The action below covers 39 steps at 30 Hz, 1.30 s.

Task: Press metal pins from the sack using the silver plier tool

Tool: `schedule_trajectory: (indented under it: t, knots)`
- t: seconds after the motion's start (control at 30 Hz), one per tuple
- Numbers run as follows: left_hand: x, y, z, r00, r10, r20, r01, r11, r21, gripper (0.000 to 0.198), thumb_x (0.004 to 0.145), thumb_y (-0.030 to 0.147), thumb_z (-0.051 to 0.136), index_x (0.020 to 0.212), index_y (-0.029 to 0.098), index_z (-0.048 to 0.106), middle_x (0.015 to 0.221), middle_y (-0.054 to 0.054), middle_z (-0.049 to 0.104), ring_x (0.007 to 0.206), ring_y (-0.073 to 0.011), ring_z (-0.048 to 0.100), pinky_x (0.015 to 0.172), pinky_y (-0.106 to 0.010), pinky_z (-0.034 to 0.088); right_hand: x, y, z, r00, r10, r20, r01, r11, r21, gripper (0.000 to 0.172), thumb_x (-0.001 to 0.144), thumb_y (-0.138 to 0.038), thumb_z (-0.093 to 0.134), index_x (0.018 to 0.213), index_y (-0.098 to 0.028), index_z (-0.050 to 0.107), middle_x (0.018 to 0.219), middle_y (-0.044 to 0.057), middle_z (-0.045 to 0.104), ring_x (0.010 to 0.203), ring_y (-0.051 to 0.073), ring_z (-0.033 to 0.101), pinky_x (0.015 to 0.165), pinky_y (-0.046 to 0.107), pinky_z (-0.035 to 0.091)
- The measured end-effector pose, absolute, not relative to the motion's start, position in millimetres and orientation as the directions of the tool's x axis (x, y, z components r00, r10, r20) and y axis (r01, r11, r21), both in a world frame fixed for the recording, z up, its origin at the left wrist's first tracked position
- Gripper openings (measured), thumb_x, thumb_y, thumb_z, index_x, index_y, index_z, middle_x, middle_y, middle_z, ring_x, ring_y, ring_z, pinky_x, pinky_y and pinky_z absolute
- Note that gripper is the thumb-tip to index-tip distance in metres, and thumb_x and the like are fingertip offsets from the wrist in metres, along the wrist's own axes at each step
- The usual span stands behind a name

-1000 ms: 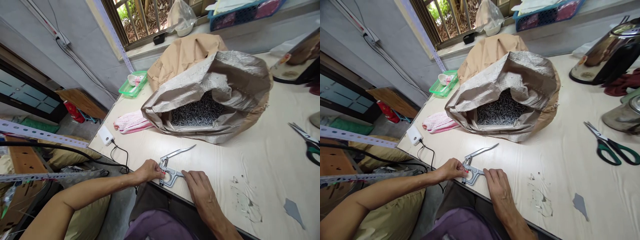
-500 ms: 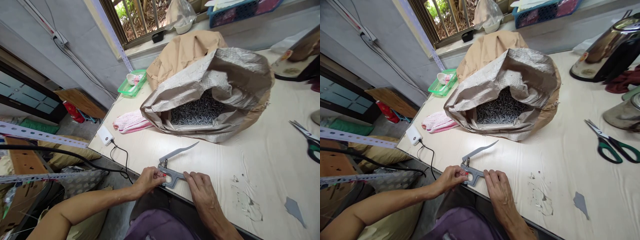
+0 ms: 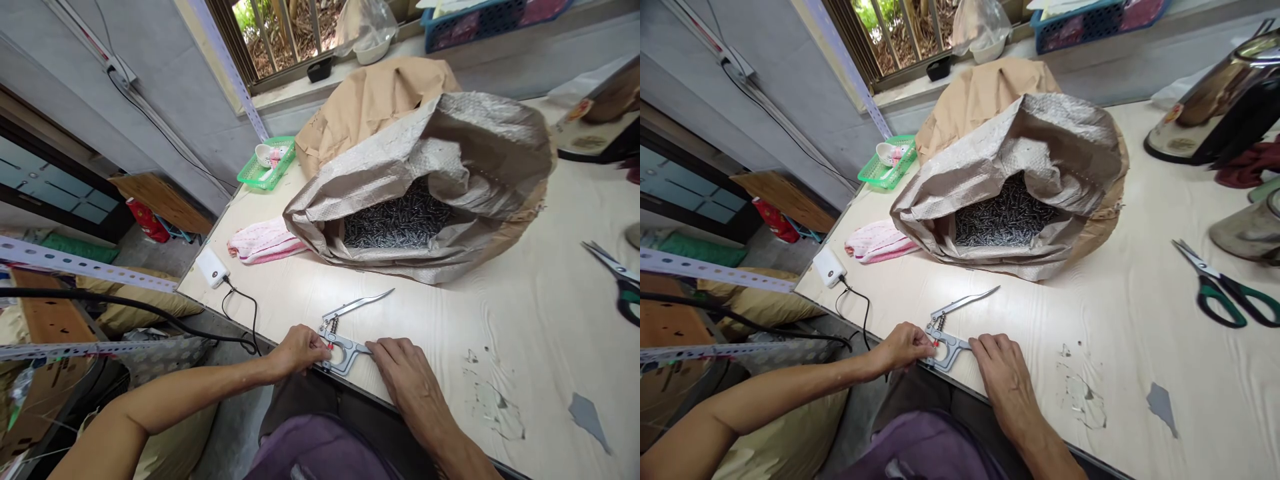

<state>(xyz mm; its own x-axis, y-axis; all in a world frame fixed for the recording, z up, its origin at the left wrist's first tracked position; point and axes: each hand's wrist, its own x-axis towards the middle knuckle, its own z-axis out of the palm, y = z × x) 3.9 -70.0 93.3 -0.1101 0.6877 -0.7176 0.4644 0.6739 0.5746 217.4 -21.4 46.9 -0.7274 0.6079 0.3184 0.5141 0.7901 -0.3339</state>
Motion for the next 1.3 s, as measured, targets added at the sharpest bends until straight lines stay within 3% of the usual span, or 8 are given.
schedule_trajectory:
  t: [0.07,0.13,0.27,0.37,0.57,0.87,1.07,1.3]
  knots:
    - [3.4,-66.9,94.3,-0.100,0.666,-0.739,0.465,0.688,0.557,0.021,0.066,0.029,0.061,0.054,0.014,0.054,0.039,0.008,0.039,0.035,-0.0066,0.038,0.036,-0.018,0.029,218.2,-15.6,49.2,-0.742,0.597,0.304,0.514,0.799,-0.313,0.027,0.088,-0.022,0.042,0.111,-0.020,0.056,0.092,0.007,0.061,0.080,0.019,0.052,0.068,0.032,0.044]
    - [3.2,-64.7,94.2,-0.104,0.643,-0.758,0.459,0.708,0.537,0.020,0.065,0.029,0.062,0.054,0.014,0.053,0.038,0.008,0.038,0.035,-0.0069,0.038,0.036,-0.019,0.031,219.0,-8.2,51.2,-0.756,0.576,0.310,0.503,0.815,-0.289,0.040,0.086,-0.034,0.048,0.122,-0.018,0.050,0.109,0.012,0.059,0.095,0.022,0.052,0.075,0.035,0.045]
    - [3.7,-63.4,93.8,-0.123,0.629,-0.768,0.456,0.723,0.519,0.020,0.064,0.030,0.063,0.055,0.014,0.054,0.038,0.008,0.040,0.037,-0.0077,0.041,0.037,-0.019,0.035,219.4,10.1,53.6,-0.774,0.556,0.305,0.511,0.831,-0.217,0.079,0.075,-0.060,0.053,0.137,-0.014,0.035,0.139,0.020,0.040,0.130,0.034,0.029,0.096,0.049,0.035]
    - [4.5,-63.8,95.2,-0.130,0.623,-0.771,0.463,0.726,0.509,0.021,0.065,0.031,0.062,0.054,0.014,0.055,0.038,0.008,0.040,0.037,-0.0078,0.041,0.038,-0.019,0.035,218.8,24.2,53.9,-0.796,0.547,0.259,0.508,0.836,-0.206,0.092,0.067,-0.073,0.051,0.137,-0.014,0.036,0.139,0.020,0.041,0.134,0.035,0.025,0.101,0.053,0.028]
    - [3.9,-66.0,93.4,-0.139,0.636,-0.759,0.457,0.721,0.521,0.021,0.065,0.032,0.064,0.058,0.013,0.058,0.039,0.007,0.042,0.037,-0.0083,0.041,0.038,-0.020,0.036,215.6,39.2,48.2,-0.812,0.557,0.174,0.517,0.825,-0.230,0.101,0.060,-0.074,0.056,0.138,-0.013,0.035,0.136,0.018,0.045,0.132,0.034,0.028,0.103,0.052,0.026]
    - [5.6,-65.3,97.3,-0.135,0.632,-0.763,0.440,0.728,0.526,0.020,0.065,0.030,0.062,0.057,0.013,0.058,0.039,0.008,0.041,0.037,-0.0076,0.041,0.037,-0.019,0.035,209.1,39.1,51.4,-0.818,0.542,0.193,0.515,0.839,-0.173,0.079,0.064,-0.056,0.063,0.129,-0.015,0.044,0.113,0.014,0.058,0.111,0.032,0.047,0.099,0.056,0.027]
    - [4.3,-71.5,91.8,-0.140,0.675,-0.724,0.379,0.712,0.591,0.026,0.064,0.037,0.064,0.056,0.013,0.055,0.041,0.007,0.043,0.039,-0.0076,0.042,0.038,-0.019,0.036,209.7,37.1,57.9,-0.818,0.531,0.220,0.501,0.846,-0.180,0.067,0.066,-0.052,0.063,0.122,-0.017,0.049,0.105,0.011,0.060,0.099,0.029,0.050,0.097,0.054,0.028]
    - [4.2,-77.8,90.9,-0.124,0.685,-0.718,0.319,0.713,0.625,0.040,0.069,0.050,0.058,0.054,0.015,0.048,0.044,0.005,0.046,0.037,-0.0075,0.045,0.039,-0.019,0.037,209.9,33.7,59.6,-0.806,0.547,0.225,0.523,0.837,-0.162,0.063,0.068,-0.050,0.062,0.121,-0.018,0.050,0.105,0.011,0.060,0.099,0.028,0.050,0.097,0.055,0.027]
